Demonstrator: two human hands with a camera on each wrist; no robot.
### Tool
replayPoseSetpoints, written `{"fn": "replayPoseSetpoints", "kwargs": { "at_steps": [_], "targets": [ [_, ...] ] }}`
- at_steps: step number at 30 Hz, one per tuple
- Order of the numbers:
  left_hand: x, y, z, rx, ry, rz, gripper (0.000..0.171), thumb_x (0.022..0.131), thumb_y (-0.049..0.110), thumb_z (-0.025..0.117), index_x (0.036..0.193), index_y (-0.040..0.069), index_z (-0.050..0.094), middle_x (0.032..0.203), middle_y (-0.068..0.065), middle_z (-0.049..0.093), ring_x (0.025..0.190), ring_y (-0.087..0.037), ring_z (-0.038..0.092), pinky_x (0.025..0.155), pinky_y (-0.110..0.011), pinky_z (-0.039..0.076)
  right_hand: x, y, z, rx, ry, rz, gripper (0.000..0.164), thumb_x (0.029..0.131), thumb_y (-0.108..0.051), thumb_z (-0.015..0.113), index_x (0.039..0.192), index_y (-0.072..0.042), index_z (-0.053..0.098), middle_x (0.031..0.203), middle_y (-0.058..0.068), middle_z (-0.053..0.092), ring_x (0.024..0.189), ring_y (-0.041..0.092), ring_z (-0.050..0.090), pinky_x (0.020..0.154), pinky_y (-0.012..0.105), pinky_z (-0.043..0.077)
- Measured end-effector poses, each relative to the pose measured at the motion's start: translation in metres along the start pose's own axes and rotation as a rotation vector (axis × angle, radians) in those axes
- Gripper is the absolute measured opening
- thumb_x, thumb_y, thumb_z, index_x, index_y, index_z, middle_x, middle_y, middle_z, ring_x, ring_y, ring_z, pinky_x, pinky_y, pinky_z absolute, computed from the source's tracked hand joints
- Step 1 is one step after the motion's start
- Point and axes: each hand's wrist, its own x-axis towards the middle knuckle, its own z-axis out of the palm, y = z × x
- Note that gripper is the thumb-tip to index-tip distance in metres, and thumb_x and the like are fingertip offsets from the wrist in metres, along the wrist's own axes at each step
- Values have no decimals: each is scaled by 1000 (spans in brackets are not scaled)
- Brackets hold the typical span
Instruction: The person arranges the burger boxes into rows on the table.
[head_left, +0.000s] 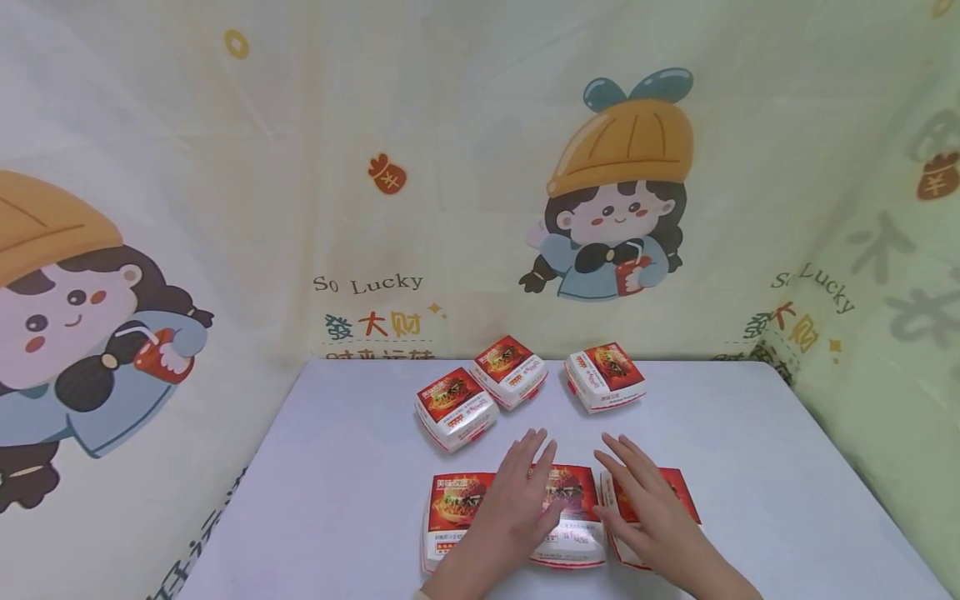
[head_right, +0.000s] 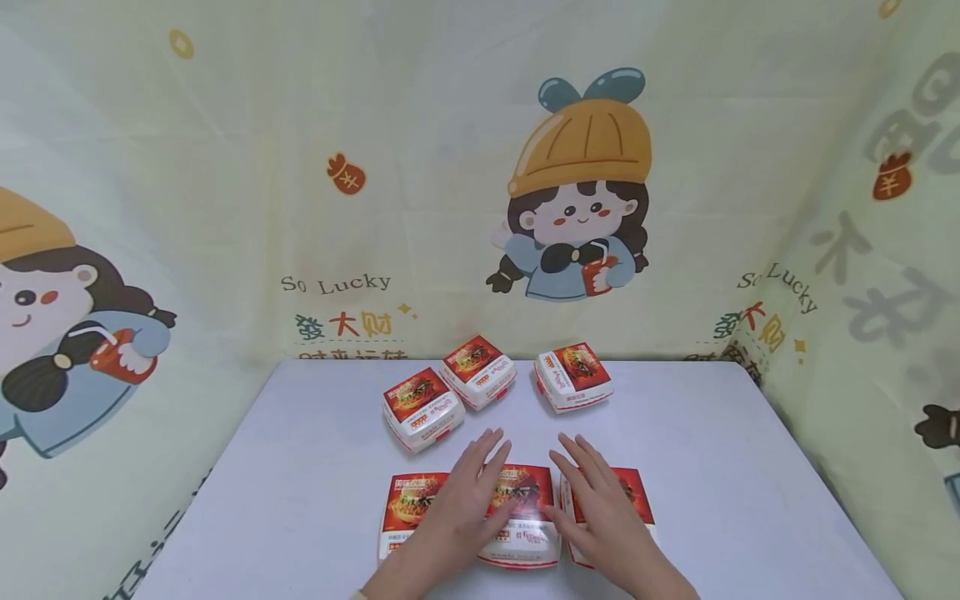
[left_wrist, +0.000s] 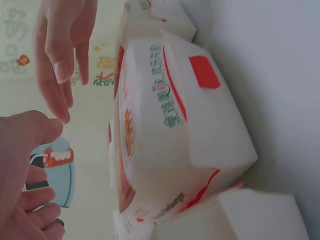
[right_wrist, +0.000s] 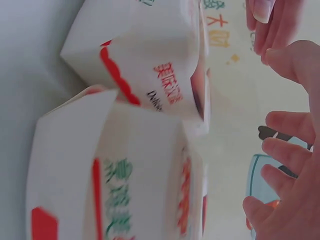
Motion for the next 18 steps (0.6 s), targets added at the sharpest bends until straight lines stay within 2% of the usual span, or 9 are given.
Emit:
{"fn": "replayPoseSetpoints", "kwargs": {
  "at_steps": [4,11,18],
  "targets": [
    [-1,-6,-6,6,26,-14,78,89,37,74,151,7,38,159,-9,33,149,-27,31,118,-46,35,7,-5,0,9,-9,-14,70,85,-35,78,147,-20,48,157,5,39,144,31,31,101,64,46],
    [-1,-20,-11,53,86,-41,77,88,36,75,149,5,40,156,-11,36,147,-28,34,116,-44,38,21,-11,-1,-9,3,-108,73,84,-29,79,148,-17,46,156,7,39,143,34,34,98,60,50],
    [-3,-33,-19,33,79,-112,75,90,38,71,150,5,39,158,-12,34,147,-29,33,115,-45,39,36,-17,1,-1,-59,-86,75,84,-33,78,149,-18,44,160,4,35,147,32,31,104,60,46]
  ]
}}
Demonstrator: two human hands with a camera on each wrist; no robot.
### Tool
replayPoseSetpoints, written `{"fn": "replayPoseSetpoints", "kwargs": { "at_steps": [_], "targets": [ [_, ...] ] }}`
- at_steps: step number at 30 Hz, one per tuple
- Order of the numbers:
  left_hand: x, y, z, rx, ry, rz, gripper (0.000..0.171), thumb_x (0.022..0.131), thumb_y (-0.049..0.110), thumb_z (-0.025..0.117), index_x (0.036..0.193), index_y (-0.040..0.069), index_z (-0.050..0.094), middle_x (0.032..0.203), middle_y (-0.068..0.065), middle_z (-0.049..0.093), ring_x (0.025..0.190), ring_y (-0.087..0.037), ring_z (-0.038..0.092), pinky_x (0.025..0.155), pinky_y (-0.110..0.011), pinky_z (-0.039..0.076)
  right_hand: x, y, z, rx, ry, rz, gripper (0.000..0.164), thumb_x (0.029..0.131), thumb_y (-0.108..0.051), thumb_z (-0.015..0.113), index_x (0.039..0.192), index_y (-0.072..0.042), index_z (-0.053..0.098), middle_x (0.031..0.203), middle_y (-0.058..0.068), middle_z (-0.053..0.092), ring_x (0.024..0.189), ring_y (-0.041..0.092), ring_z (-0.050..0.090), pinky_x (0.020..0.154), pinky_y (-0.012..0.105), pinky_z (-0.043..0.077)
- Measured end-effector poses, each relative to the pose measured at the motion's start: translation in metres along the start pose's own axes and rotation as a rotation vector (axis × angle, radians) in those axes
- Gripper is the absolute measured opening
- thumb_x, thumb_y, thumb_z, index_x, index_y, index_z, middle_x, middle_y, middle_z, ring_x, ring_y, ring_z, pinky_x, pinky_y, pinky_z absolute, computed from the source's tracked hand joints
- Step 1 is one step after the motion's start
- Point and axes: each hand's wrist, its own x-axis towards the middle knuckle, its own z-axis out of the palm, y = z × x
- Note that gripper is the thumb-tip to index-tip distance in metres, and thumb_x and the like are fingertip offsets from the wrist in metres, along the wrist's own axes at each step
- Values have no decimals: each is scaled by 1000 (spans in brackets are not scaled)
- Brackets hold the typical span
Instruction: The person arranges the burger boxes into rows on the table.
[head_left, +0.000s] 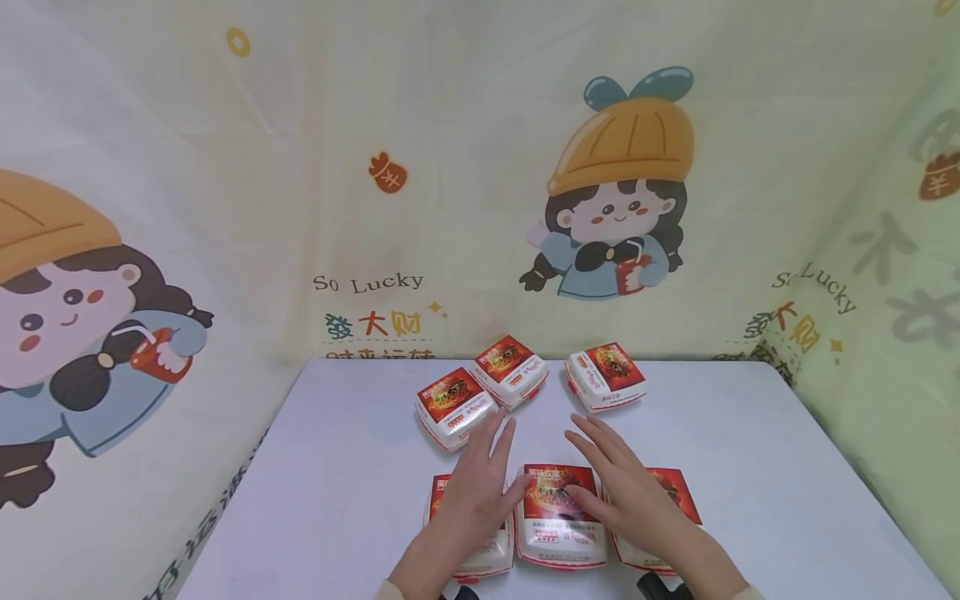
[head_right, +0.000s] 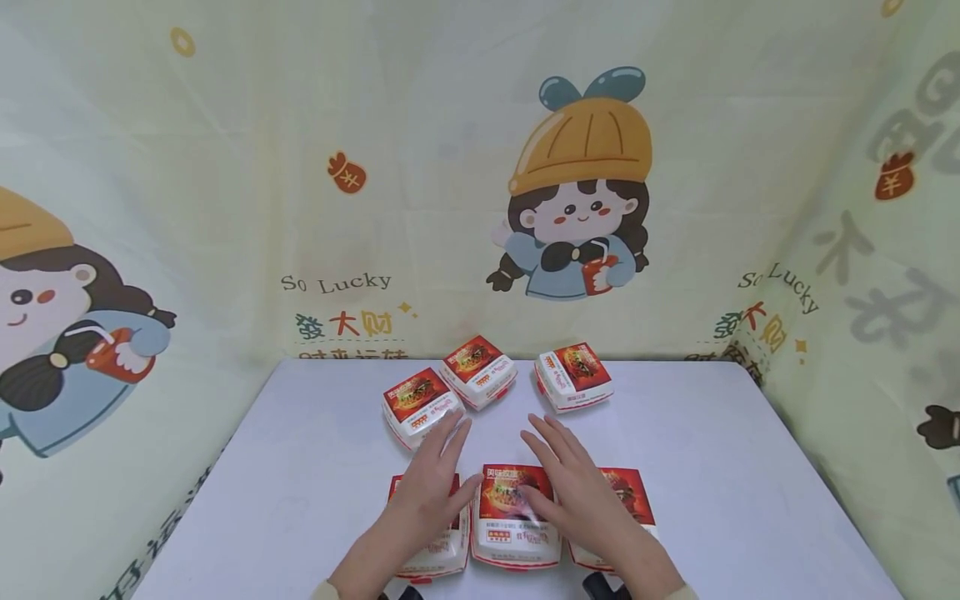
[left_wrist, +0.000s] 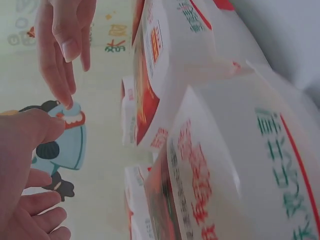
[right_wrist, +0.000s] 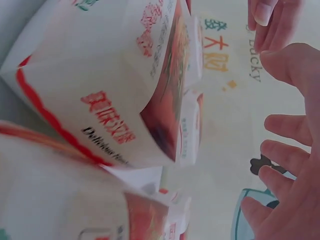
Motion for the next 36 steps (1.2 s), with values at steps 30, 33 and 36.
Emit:
{"fn": "replayPoseSetpoints", "kwargs": {
  "at_steps": [30,33,36],
  "targets": [
    [8,-44,-2,18,6,-136,80,86,35,77,150,5,40,157,-12,36,146,-30,35,111,-47,44,59,-10,21,-39,-122,-70,73,88,-34,74,149,-10,42,158,11,38,147,33,34,112,52,42],
    [9,-46,-4,22,13,-143,79,86,36,77,149,5,41,156,-12,37,146,-30,35,112,-48,44,62,-11,22,-32,-119,-75,73,88,-34,74,149,-8,43,157,13,39,146,34,35,112,51,41],
    [11,-47,-6,25,8,-144,78,86,36,77,149,5,42,157,-13,36,147,-31,33,112,-48,43,66,-10,24,-25,-120,-67,72,88,-33,74,148,-7,43,156,14,39,145,34,36,113,51,41]
  ]
}}
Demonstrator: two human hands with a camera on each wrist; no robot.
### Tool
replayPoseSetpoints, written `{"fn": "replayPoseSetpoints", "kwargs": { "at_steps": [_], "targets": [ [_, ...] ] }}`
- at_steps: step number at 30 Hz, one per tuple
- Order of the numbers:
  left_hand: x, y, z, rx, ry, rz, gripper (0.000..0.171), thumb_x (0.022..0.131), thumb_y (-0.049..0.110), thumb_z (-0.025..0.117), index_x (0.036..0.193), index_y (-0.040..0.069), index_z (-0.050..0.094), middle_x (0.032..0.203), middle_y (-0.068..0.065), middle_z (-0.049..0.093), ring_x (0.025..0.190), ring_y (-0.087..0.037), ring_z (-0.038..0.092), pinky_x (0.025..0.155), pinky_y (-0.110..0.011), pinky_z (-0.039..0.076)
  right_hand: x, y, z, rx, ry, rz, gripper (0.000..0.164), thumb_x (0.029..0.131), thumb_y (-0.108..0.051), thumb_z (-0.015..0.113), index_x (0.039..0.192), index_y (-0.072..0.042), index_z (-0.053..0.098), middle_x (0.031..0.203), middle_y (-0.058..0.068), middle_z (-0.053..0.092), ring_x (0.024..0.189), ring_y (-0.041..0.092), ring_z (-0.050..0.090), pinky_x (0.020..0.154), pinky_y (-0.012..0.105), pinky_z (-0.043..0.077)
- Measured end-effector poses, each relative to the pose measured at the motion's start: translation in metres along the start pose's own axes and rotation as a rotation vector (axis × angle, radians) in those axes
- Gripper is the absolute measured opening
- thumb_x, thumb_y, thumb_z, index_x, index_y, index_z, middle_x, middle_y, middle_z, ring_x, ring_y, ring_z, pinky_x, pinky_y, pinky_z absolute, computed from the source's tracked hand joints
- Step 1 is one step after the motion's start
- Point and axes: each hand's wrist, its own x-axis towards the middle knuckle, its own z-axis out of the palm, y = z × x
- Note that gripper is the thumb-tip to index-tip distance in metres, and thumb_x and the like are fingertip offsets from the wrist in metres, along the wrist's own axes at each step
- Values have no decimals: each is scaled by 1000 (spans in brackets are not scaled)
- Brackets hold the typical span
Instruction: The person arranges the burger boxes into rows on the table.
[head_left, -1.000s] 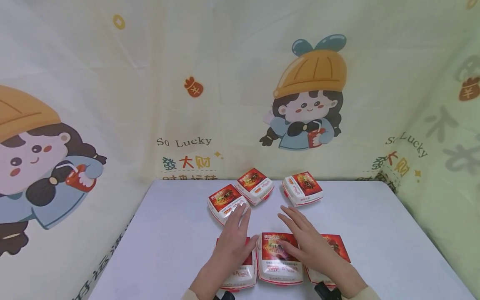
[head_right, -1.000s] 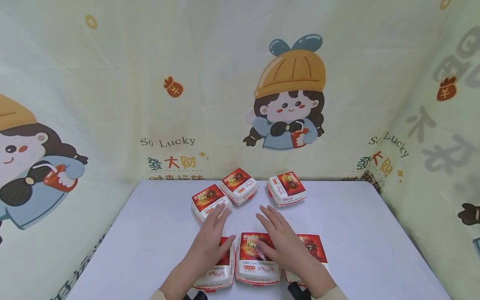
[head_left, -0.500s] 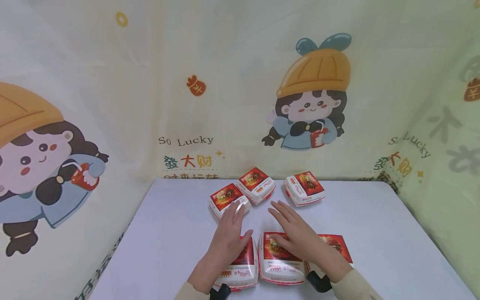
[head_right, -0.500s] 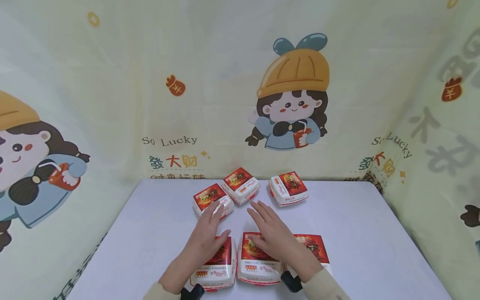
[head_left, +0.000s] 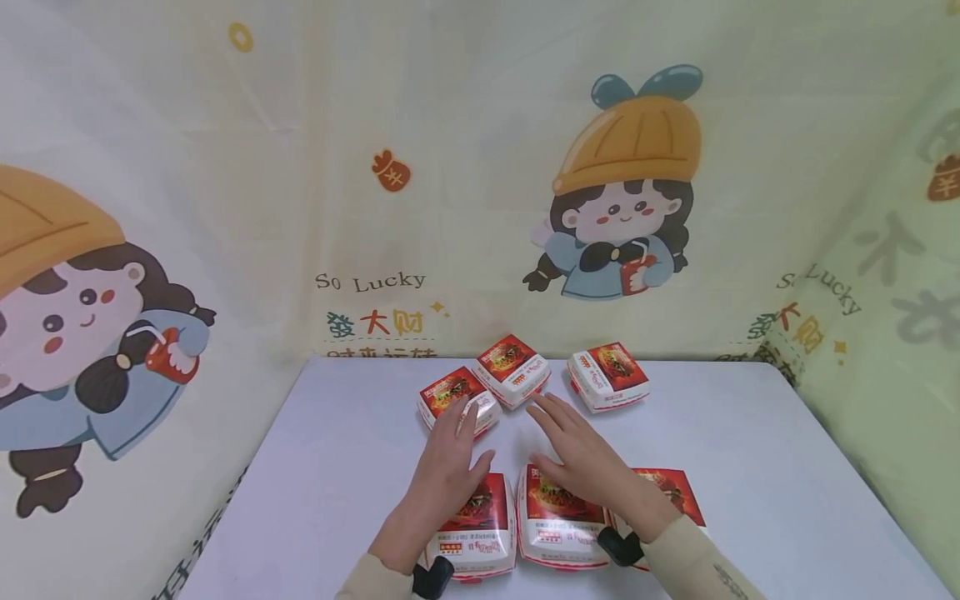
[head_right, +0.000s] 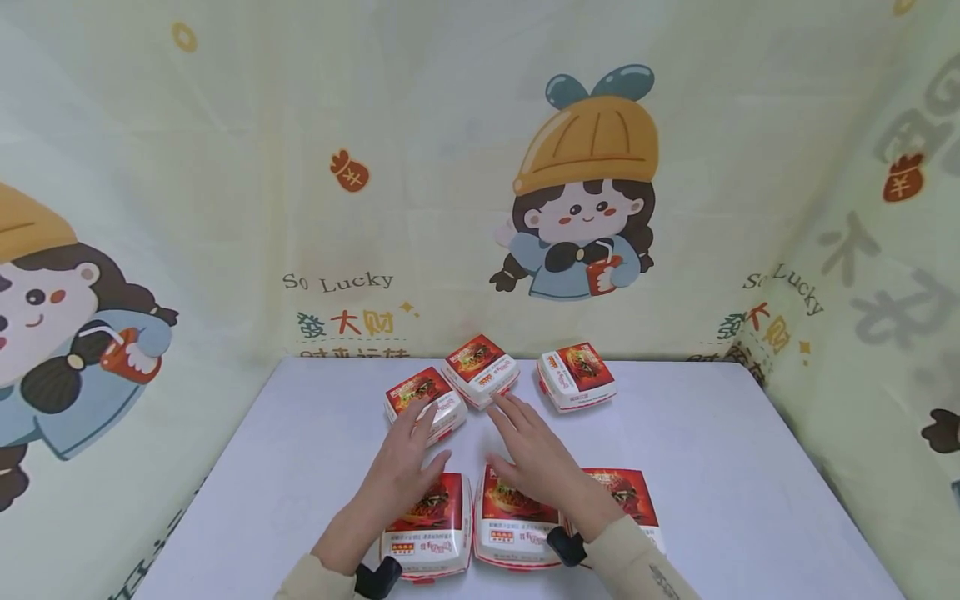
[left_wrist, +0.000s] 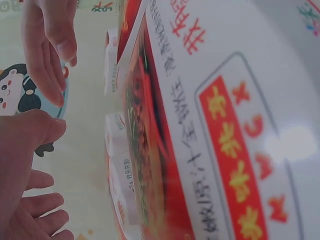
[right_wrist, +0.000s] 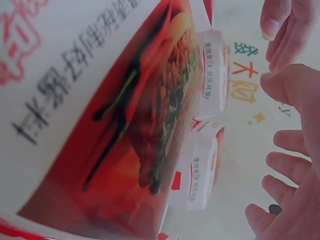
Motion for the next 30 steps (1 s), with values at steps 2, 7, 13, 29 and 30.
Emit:
{"fn": "replayPoseSetpoints", "kwargs": {
  "at_steps": [2,7,13,29,30],
  "targets": [
    [1,-1,0,1,-1,0,77,85,34,77,148,4,43,156,-13,37,147,-32,33,112,-49,43,3,1,2,0,-8,14,74,87,-33,75,149,-8,43,157,12,38,146,33,36,113,50,41],
    [3,-4,-1,6,7,-11,79,84,33,79,147,4,43,156,-14,38,146,-32,34,111,-48,44,10,1,6,-10,-32,19,75,87,-34,75,150,-10,41,159,9,36,147,31,34,115,49,39],
    [5,-7,0,10,25,1,82,83,32,80,148,2,42,154,-15,39,145,-34,35,109,-48,46,18,-2,7,10,-69,44,74,89,-37,73,150,-10,42,160,9,34,148,31,33,115,49,38],
    [13,-21,-6,29,-10,-40,82,85,34,78,148,0,40,154,-22,35,143,-39,35,114,-55,38,41,-8,9,14,-139,26,72,93,-36,69,151,-8,38,161,11,32,149,34,29,118,50,35],
    [14,-21,-6,23,-23,-48,82,85,34,77,149,0,39,154,-23,35,143,-39,34,115,-55,36,43,-9,10,13,-140,22,72,93,-36,69,151,-8,39,160,12,32,148,34,30,117,51,35]
  ]
}}
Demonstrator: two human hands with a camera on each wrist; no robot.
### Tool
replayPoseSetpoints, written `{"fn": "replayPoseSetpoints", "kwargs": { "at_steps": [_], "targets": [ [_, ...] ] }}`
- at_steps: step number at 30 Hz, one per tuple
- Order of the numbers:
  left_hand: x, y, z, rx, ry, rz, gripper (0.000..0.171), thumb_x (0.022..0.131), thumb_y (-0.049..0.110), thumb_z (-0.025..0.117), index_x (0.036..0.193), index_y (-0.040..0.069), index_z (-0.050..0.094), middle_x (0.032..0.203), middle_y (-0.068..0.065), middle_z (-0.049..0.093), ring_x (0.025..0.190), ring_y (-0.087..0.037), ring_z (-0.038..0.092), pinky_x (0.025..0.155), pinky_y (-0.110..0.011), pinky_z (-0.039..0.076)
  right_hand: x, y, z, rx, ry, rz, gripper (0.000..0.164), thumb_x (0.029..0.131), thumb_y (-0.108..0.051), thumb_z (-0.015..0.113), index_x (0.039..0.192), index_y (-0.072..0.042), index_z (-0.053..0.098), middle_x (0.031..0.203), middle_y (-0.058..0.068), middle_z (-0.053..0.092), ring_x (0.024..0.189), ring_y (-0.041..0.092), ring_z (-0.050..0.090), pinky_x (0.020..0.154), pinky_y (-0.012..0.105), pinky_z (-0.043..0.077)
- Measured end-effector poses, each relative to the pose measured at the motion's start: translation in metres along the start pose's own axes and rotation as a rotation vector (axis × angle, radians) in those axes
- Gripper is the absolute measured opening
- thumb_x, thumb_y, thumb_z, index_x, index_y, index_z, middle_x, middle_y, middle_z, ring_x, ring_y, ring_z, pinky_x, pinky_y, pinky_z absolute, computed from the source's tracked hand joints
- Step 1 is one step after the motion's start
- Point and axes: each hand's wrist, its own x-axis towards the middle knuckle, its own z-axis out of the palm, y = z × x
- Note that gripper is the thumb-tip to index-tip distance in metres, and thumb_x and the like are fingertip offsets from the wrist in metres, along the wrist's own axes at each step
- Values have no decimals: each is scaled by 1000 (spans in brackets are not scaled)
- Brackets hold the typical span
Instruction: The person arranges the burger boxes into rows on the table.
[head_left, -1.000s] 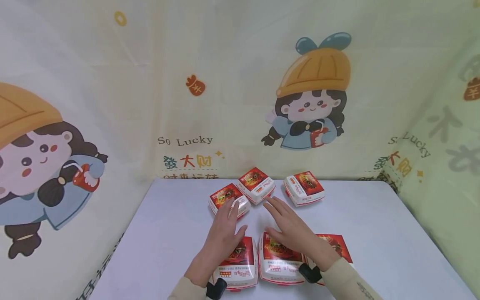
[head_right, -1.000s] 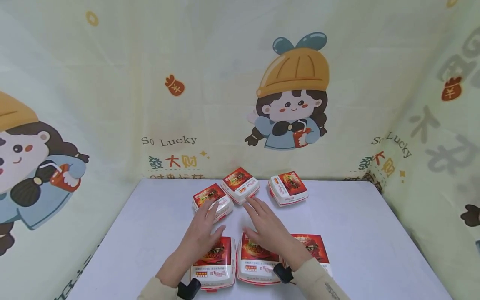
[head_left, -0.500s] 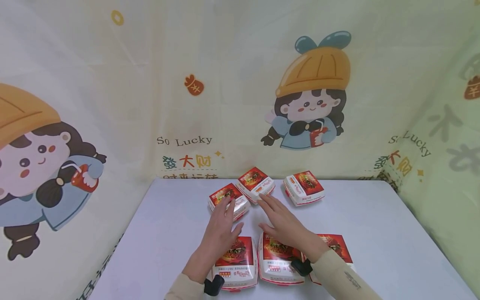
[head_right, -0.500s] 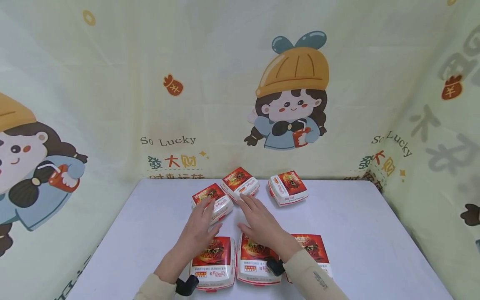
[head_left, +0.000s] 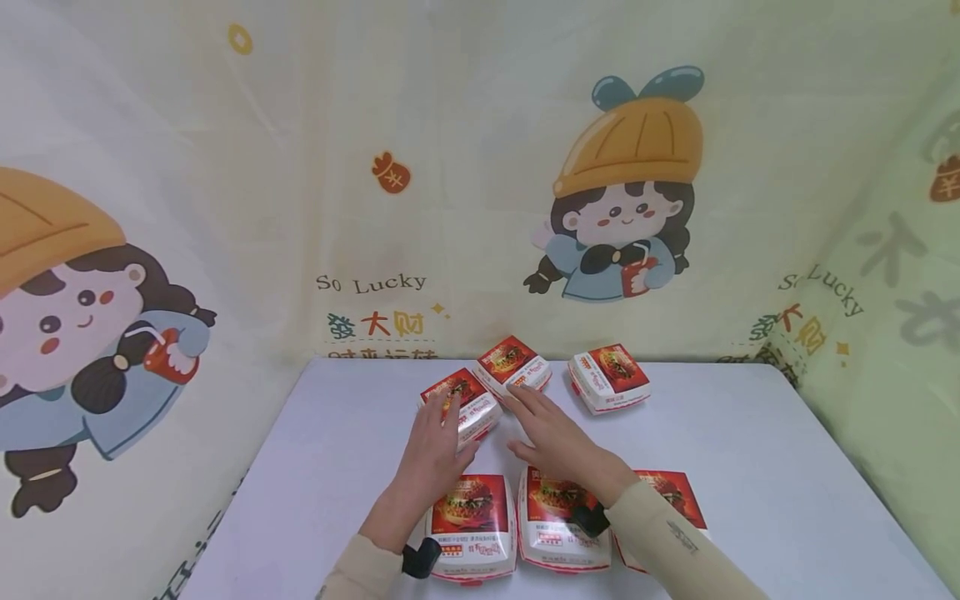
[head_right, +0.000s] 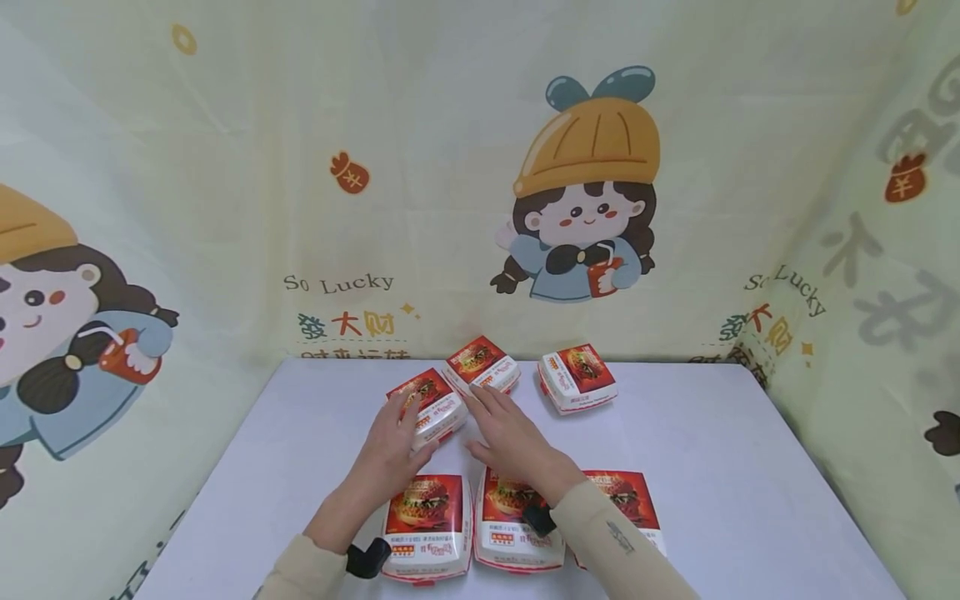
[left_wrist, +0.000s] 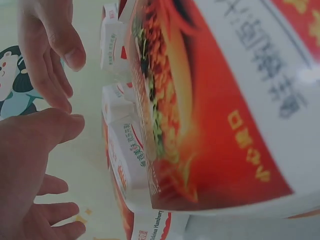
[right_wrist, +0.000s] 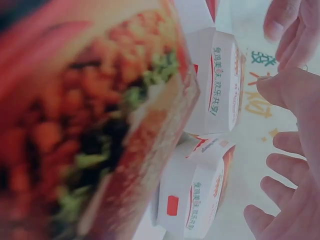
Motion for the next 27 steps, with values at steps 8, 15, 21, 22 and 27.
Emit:
{"fn": "replayPoseSetpoints", "kwargs": {
  "at_steps": [8,15,21,22,27],
  "targets": [
    [4,-9,-1,30,-53,-19,84,84,34,78,148,-3,37,153,-27,35,144,-44,31,116,-57,34,18,-4,3,-19,-9,-59,72,92,-32,71,150,-5,40,160,13,34,148,34,32,117,50,36],
    [11,-15,-2,21,-86,-44,85,85,36,77,149,-3,36,152,-28,35,144,-45,30,117,-56,34,35,-11,4,-15,-30,-114,71,89,-23,74,148,-2,41,158,16,35,147,36,34,118,51,34],
    [17,-21,1,25,-131,-96,88,84,38,78,150,-1,35,153,-27,34,146,-44,29,117,-56,33,46,-15,9,-25,-65,-126,68,88,-18,76,146,-4,44,157,13,38,147,31,35,117,47,37],
    [18,-22,2,28,-133,-99,88,84,38,78,150,-1,35,153,-27,34,146,-44,29,117,-56,33,48,-15,10,-30,-68,-127,68,87,-18,76,146,-5,45,156,12,39,146,30,36,117,47,38],
    [25,-26,5,32,-130,-91,91,81,37,81,149,-2,36,154,-26,34,145,-44,29,117,-55,34,57,-16,14,-52,-96,-134,66,87,-18,76,145,-7,46,155,11,41,146,29,36,117,44,38]
  ]
}}
